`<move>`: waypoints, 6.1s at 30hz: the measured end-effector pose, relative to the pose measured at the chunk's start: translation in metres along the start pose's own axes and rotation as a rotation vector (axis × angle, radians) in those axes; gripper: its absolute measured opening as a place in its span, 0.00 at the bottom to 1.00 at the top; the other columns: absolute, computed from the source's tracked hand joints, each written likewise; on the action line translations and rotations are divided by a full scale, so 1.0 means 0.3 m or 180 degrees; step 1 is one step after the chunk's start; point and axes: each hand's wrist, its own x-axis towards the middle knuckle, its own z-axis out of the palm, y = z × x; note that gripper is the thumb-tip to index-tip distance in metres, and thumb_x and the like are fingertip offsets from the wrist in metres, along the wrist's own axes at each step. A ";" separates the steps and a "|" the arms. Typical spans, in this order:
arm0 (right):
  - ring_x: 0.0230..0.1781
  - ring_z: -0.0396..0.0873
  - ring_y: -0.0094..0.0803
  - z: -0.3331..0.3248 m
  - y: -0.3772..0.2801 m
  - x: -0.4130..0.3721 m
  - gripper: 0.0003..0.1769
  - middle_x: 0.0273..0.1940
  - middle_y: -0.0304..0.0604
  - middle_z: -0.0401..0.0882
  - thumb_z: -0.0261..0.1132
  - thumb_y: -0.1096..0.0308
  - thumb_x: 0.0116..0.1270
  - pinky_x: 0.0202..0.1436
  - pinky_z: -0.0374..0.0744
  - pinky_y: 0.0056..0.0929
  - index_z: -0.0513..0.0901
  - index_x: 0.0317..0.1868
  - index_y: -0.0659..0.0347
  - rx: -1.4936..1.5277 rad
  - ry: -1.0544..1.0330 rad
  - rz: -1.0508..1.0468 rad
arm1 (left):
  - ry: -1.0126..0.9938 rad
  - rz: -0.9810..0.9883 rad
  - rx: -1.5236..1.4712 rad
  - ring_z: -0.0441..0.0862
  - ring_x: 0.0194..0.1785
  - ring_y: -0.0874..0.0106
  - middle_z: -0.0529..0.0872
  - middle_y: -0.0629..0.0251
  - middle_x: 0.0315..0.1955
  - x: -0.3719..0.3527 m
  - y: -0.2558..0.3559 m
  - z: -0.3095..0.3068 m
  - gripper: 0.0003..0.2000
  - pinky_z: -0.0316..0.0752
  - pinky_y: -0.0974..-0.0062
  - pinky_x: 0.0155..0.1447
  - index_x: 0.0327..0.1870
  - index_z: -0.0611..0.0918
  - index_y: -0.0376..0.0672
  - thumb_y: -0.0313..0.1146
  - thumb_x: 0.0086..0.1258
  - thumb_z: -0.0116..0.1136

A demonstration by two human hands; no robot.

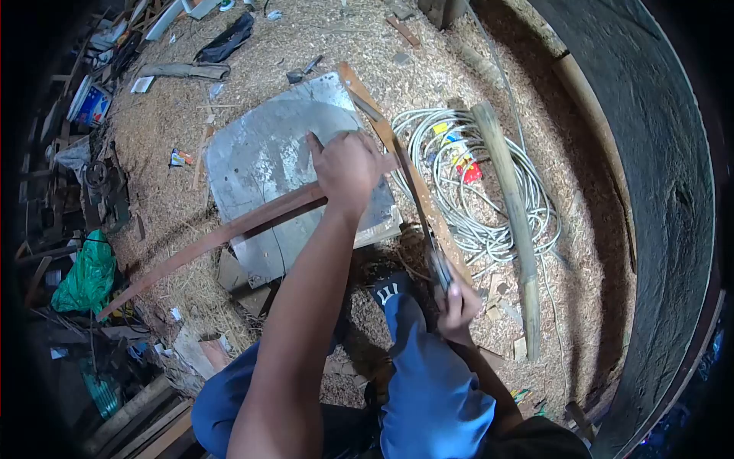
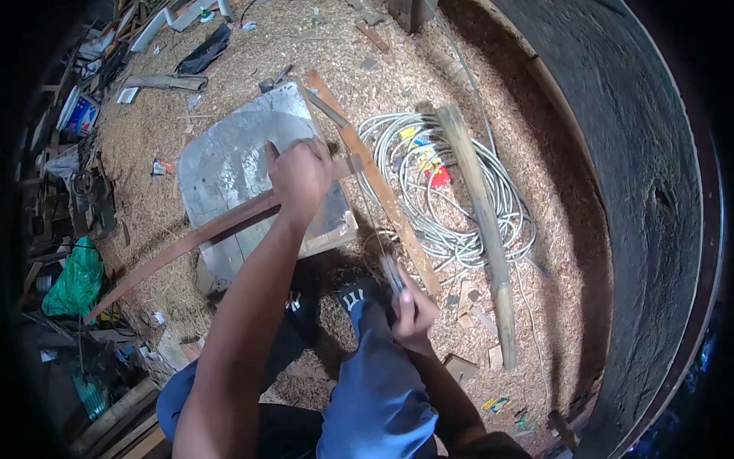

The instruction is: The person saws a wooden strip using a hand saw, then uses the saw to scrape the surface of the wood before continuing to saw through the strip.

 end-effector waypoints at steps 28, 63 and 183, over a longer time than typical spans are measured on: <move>0.18 0.64 0.15 0.056 0.027 0.140 0.28 0.22 0.31 0.72 0.54 0.59 0.81 0.23 0.62 0.21 0.79 0.68 0.74 0.0208 -0.0022 0.0164 | 0.0119 0.0004 -0.0073 0.88 0.35 0.50 0.90 0.49 0.32 0.000 0.007 -0.006 0.20 0.59 0.51 0.81 0.30 0.90 0.38 0.39 0.76 0.48; 0.18 0.61 0.14 0.031 0.054 0.115 0.24 0.19 0.28 0.67 0.53 0.67 0.81 0.22 0.57 0.20 0.78 0.69 0.74 0.0282 -0.0009 -0.0010 | 0.0085 -0.0100 -0.0091 0.89 0.37 0.50 0.90 0.49 0.32 0.002 0.014 -0.013 0.20 0.58 0.53 0.82 0.32 0.91 0.40 0.40 0.75 0.49; 0.18 0.62 0.17 0.047 0.053 0.102 0.28 0.19 0.33 0.69 0.48 0.60 0.83 0.23 0.59 0.22 0.78 0.68 0.75 0.0125 0.0008 -0.0135 | 0.0397 -0.0121 -0.0052 0.88 0.33 0.51 0.89 0.47 0.27 0.005 0.015 -0.009 0.19 0.60 0.55 0.80 0.27 0.89 0.38 0.40 0.73 0.52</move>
